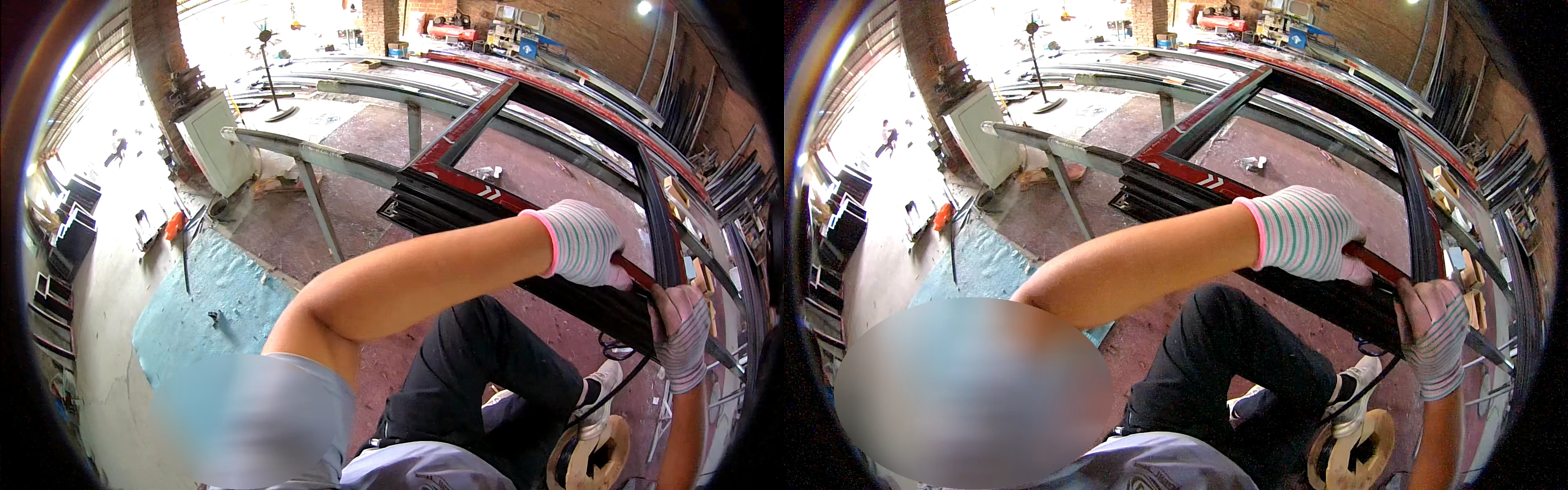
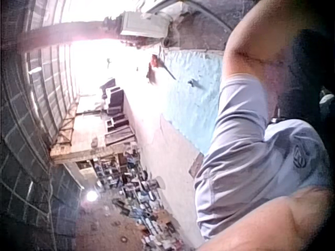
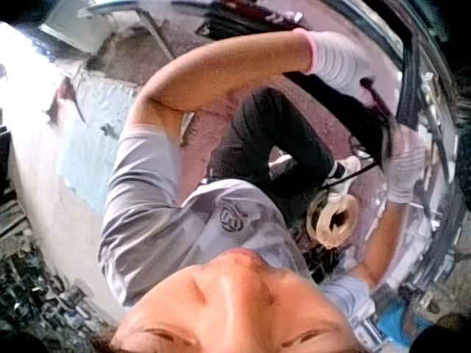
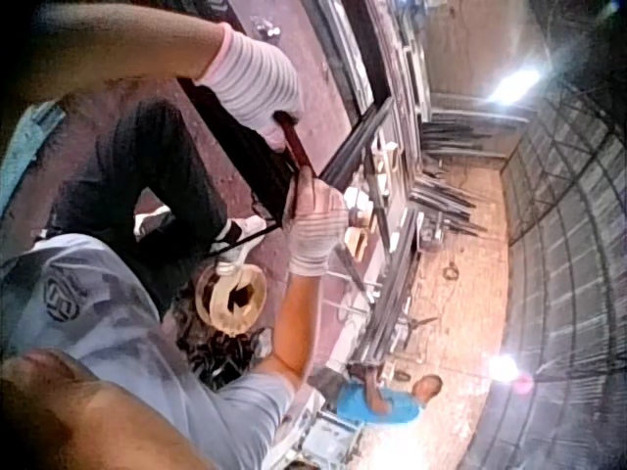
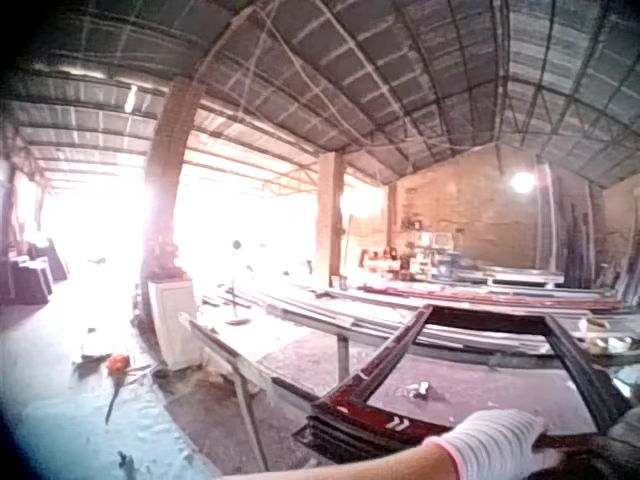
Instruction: The person installs a black rubber seal onto a red window frame using shears to trim the seal. The person repeatedly measures, cuts, and fits the seal along the frame edges.
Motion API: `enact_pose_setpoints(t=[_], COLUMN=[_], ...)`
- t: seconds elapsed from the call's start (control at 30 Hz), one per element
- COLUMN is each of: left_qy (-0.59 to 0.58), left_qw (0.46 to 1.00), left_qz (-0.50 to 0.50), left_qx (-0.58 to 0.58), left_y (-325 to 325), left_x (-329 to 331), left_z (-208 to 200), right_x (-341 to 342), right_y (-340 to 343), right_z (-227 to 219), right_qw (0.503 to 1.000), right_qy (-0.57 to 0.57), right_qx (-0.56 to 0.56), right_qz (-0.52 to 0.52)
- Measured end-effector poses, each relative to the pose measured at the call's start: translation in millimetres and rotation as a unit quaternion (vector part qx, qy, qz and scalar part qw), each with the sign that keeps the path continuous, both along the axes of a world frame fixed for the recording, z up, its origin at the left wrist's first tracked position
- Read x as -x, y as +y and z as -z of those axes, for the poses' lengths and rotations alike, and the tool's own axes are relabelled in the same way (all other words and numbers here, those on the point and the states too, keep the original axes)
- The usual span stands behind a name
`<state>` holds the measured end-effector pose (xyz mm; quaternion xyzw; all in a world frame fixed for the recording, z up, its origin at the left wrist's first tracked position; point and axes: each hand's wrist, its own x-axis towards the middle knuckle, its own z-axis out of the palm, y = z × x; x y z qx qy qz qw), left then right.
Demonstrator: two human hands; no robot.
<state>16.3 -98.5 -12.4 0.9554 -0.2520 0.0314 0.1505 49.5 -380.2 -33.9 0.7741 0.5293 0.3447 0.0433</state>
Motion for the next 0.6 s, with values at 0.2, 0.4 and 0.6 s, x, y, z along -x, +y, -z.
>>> enact_pose_setpoints(t=[0.2, 0.4, 0.6], left_qy=[-0.005, -0.013, 0.031], left_qw=[0.999, 0.999, 0.999], left_qz=[0.027, 0.021, -0.018], left_qx=[0.043, 0.028, -0.003], left_y=[4, -5, -13], left_x=[-3, -8, -16], left_z=[4, 5, 0], right_x=[-2, 9, 2], right_y=[5, 2, 17], right_z=[-2, -4, -10], right_qw=[0.999, 1.000, 0.997], right_qy=[-0.023, -0.025, -0.005], right_qx=[0.025, 0.013, 0.060], right_qz=[-0.010, 0.012, 0.054])
